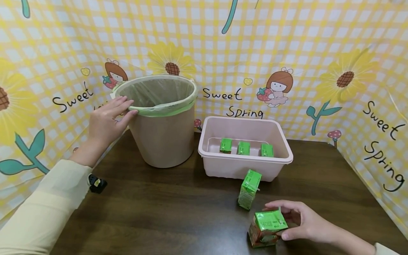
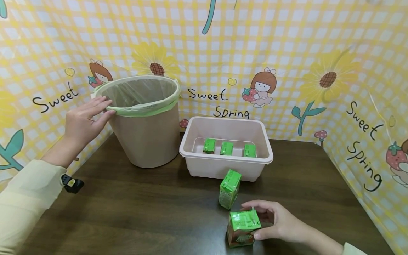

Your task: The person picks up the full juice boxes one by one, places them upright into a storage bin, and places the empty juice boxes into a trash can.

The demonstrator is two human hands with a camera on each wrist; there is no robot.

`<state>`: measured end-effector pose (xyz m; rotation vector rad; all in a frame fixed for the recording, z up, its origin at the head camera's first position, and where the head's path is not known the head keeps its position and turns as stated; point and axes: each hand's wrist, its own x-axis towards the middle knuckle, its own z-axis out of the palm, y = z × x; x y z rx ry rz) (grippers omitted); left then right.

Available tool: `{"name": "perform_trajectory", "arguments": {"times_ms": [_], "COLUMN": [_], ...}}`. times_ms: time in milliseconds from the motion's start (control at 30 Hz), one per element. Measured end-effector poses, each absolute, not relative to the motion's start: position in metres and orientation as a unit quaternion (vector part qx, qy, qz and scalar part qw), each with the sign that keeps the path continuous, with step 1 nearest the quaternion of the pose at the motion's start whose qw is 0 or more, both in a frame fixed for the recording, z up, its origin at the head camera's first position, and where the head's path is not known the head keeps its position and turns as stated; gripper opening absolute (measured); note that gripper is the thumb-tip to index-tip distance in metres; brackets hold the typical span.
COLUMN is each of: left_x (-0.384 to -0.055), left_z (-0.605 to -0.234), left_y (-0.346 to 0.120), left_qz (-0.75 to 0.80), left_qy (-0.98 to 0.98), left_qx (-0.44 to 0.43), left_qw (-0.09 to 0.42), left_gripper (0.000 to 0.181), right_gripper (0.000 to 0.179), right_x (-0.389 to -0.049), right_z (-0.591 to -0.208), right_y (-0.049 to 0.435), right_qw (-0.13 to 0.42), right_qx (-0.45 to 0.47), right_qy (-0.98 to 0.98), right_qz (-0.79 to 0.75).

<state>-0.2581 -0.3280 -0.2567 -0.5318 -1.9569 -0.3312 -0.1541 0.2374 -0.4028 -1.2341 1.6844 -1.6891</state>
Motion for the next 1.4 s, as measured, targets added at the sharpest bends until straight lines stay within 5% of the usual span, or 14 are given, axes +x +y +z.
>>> {"name": "perform_trajectory", "arguments": {"times_ms": [767,1400], "left_x": [-0.257,-0.257], "left_z": [-0.257,-0.256], "left_y": [-0.329,-0.328], "left_qz": [-0.14,-0.135], "left_qy": [-0.813,-0.811], "left_qx": [-0.226,-0.229], "left_qw": [0.518,0.522], "left_gripper": [0.036,0.035], "right_gripper": [0.051,0.062], "right_x": [-0.149,-0.154], "right_z": [-0.398,-0.355], "right_y": [0.234,0.229], "right_qw": [0.222,0.166], "right_qx": [-0.411,-0.483], "right_qy": [0.637,0.643], "right_qz": [-0.613,-0.57]}}
